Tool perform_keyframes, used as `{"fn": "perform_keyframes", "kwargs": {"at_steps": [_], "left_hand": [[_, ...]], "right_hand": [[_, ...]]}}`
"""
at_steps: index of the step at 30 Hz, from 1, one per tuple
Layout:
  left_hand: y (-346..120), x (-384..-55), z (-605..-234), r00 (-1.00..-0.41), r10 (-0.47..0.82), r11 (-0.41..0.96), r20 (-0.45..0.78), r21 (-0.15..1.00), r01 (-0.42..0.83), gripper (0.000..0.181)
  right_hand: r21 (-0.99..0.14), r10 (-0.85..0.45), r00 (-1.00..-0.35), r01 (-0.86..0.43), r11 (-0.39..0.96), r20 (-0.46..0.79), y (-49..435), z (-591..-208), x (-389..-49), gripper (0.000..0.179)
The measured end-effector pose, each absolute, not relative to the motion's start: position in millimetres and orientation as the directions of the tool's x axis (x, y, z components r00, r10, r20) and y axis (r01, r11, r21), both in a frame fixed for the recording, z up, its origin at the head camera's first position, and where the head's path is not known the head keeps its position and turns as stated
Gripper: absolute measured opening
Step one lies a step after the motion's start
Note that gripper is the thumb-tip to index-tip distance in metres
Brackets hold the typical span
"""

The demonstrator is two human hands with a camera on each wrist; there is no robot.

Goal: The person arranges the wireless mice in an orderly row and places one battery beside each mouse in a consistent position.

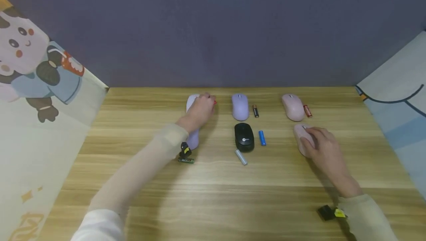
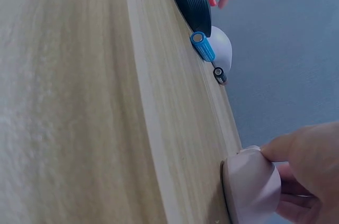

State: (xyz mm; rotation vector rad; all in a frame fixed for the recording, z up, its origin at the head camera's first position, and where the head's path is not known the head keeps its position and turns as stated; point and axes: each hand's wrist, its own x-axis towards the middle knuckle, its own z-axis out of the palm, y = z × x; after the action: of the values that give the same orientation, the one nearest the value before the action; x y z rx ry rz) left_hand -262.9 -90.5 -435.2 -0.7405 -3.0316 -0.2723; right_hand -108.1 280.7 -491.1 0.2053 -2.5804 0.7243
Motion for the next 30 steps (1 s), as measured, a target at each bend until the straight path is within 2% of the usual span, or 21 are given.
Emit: {"fn": "perform_keyframes", "kwargs": {"at_steps": [3, 9, 30], "left_hand": [[-85, -263, -440, -0.891, 0.453, 0.883, -0.002, 0.139, 0.449, 0.024], [-81, -265, -447, -0.891, 0.454, 0.887, -0.018, 0.101, 0.450, 0.014], [-67, -265, -453, -0.941, 0.332, 0.943, -0.066, 0.037, 0.330, 0.019]], "right_hand": [[-0.466, -0.015, -0.896, -0.245, 0.850, 0.444, 281, -491, -108, 0.033], [-0.474, -0.012, -0.897, -0.245, 0.846, 0.442, 280, -491, -108, 0.032], [-0.481, -0.001, -0.904, -0.228, 0.846, 0.428, 280, -495, -109, 0.032]]}}
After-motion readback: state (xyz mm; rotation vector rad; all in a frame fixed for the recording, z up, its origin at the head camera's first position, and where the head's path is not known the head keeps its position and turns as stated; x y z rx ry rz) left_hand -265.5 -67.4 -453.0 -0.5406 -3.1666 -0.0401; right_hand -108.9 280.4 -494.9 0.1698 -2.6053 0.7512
